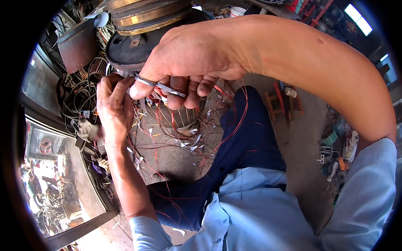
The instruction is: The person is winding copper wires into the slots of a motor stator and trimming the excess wire with scissors. They use a flat metal tool to push the wires and insulation paper into place.
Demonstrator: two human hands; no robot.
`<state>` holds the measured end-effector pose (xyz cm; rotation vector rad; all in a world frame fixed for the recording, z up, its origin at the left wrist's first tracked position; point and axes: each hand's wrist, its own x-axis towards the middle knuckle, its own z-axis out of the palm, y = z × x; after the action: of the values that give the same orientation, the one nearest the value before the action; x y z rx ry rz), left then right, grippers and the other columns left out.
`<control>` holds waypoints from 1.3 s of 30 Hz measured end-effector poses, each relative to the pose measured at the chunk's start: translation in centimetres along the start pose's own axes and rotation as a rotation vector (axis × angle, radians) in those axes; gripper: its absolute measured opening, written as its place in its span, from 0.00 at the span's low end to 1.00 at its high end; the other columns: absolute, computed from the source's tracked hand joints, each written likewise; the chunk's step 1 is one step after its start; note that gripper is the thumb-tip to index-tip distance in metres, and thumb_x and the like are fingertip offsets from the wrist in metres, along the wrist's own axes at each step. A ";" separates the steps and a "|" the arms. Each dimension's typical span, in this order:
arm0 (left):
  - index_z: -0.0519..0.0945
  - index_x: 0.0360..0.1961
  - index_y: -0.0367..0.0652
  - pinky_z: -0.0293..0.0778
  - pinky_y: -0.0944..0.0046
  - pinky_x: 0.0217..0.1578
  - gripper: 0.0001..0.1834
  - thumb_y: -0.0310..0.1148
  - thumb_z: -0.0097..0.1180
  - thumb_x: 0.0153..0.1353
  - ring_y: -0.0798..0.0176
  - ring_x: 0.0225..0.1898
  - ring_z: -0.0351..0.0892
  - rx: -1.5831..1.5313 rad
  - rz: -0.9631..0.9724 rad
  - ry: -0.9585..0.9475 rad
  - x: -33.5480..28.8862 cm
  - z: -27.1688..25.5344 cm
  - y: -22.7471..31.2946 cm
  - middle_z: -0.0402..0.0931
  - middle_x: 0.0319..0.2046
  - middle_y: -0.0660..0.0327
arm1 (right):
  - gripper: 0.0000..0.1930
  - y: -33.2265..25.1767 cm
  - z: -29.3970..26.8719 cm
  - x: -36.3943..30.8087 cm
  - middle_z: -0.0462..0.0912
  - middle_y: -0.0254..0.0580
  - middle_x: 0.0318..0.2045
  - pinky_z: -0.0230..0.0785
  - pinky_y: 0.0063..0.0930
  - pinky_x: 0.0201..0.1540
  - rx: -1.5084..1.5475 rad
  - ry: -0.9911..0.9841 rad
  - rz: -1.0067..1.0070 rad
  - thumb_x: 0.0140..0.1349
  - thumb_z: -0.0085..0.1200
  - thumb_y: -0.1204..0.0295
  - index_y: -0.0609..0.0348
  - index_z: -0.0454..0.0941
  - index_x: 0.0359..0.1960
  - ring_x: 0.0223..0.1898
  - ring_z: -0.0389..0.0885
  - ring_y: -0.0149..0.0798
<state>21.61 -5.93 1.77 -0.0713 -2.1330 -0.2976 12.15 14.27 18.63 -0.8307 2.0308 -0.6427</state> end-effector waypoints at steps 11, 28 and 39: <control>0.89 0.41 0.39 0.74 0.55 0.45 0.22 0.12 0.55 0.46 0.52 0.40 0.77 -0.176 -0.059 0.063 -0.3 0.7 -1.0 0.78 0.37 0.56 | 0.21 -0.7 1.1 0.8 0.84 0.38 0.22 0.66 0.19 0.20 0.047 0.016 -0.023 0.62 0.69 0.52 0.61 0.87 0.29 0.19 0.80 0.26; 0.87 0.42 0.38 0.75 0.54 0.50 0.20 0.14 0.57 0.46 0.51 0.44 0.80 -0.165 -0.068 0.057 -0.3 -0.5 -0.1 0.81 0.41 0.56 | 0.16 5.9 1.3 -5.0 0.86 0.41 0.23 0.70 0.31 0.27 -0.262 -0.030 -0.130 0.61 0.72 0.64 0.66 0.82 0.31 0.24 0.82 0.28; 0.84 0.56 0.41 0.72 0.45 0.65 0.29 0.19 0.62 0.48 0.43 0.61 0.79 0.017 0.032 -0.176 0.0 0.1 3.2 0.81 0.57 0.51 | 0.15 20.7 4.4 -8.5 0.89 0.37 0.29 0.76 0.25 0.32 0.081 -0.006 -0.174 0.56 0.77 0.69 0.61 0.84 0.39 0.31 0.86 0.26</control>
<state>22.11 -2.77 2.29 -0.1260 -2.3059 -0.2623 12.92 33.44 6.33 -0.9669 1.9278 -0.8126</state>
